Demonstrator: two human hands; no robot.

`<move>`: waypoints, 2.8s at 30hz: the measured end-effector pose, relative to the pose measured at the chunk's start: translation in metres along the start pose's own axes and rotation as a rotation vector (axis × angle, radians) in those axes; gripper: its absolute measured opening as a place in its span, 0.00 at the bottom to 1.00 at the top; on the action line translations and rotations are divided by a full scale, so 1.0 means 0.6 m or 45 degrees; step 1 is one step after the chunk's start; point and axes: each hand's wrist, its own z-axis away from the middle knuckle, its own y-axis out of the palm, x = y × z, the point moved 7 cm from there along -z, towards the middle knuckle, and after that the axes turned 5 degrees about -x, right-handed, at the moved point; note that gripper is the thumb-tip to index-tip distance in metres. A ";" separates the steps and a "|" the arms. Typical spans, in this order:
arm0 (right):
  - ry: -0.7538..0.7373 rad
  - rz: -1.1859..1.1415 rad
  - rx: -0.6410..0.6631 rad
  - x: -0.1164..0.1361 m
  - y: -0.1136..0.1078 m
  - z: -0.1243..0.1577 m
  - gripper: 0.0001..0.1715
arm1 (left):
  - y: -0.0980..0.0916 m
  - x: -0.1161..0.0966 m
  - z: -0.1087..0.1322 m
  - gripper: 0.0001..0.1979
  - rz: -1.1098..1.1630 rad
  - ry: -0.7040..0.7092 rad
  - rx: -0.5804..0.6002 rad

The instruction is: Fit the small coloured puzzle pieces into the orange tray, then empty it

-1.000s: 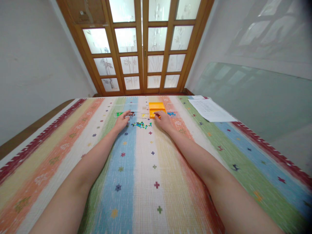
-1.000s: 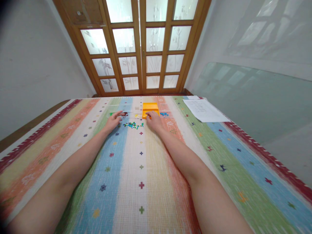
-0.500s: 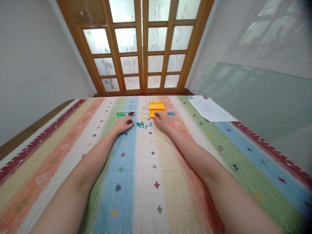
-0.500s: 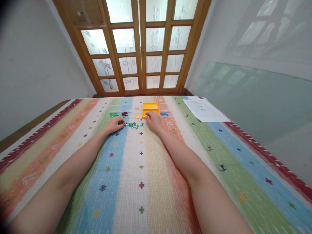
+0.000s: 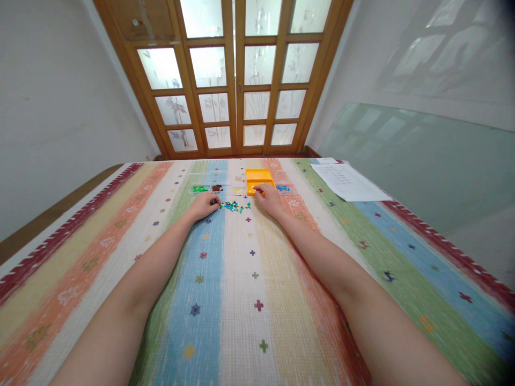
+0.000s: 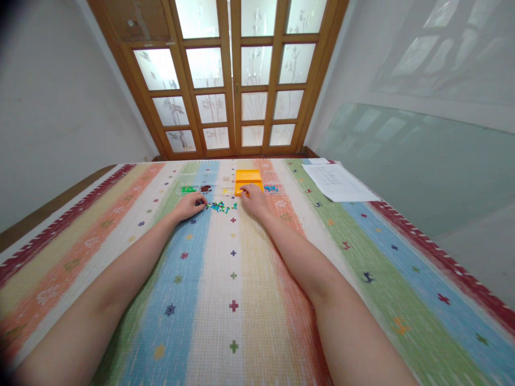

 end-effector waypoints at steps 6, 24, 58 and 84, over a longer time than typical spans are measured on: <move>0.006 0.020 0.012 -0.003 0.002 -0.001 0.14 | -0.016 0.022 0.001 0.07 0.197 -0.245 -0.223; -0.034 0.036 0.047 0.006 0.009 0.002 0.12 | 0.000 0.049 -0.007 0.25 0.794 -0.619 -0.460; -0.352 0.061 0.306 0.052 0.029 0.017 0.10 | 0.044 -0.124 -0.003 0.10 0.059 0.035 0.157; -0.655 0.080 0.686 0.131 0.058 0.057 0.09 | 0.000 -0.008 0.004 0.12 -0.056 -0.023 0.096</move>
